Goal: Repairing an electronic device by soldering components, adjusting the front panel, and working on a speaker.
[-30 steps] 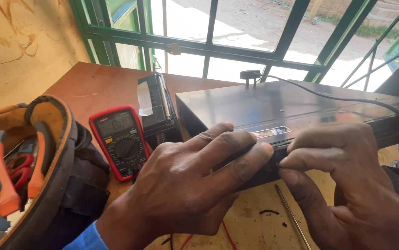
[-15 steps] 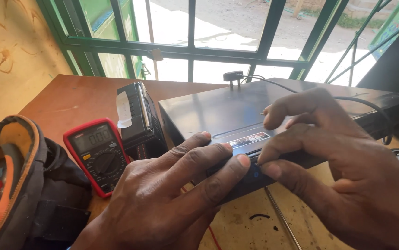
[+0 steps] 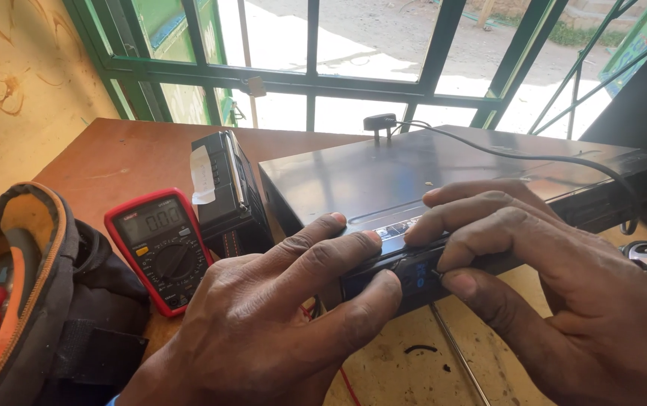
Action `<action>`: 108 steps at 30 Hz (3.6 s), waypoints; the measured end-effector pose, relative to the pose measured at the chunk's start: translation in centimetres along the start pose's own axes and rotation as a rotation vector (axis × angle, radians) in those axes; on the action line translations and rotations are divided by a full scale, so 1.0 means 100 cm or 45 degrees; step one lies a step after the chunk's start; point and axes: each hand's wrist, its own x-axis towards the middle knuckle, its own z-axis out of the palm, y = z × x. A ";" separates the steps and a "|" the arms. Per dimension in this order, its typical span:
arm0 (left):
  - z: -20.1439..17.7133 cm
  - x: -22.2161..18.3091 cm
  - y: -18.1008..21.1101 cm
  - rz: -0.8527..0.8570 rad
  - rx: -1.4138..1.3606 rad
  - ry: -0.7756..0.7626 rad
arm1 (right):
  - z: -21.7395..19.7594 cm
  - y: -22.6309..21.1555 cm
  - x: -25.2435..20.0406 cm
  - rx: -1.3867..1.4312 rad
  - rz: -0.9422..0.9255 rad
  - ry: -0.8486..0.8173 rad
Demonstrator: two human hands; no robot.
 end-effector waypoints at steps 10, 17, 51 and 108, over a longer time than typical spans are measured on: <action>-0.002 -0.003 0.000 -0.035 -0.043 -0.016 | 0.010 -0.019 -0.006 0.043 -0.086 0.213; -0.003 -0.005 -0.001 -0.002 0.063 -0.035 | 0.022 -0.011 -0.010 0.318 -0.037 0.286; 0.001 -0.014 0.006 0.036 0.146 0.141 | 0.027 0.120 -0.019 0.173 -0.353 0.186; 0.001 -0.011 -0.010 0.111 0.132 -0.075 | 0.025 -0.005 0.009 -0.003 -0.209 0.156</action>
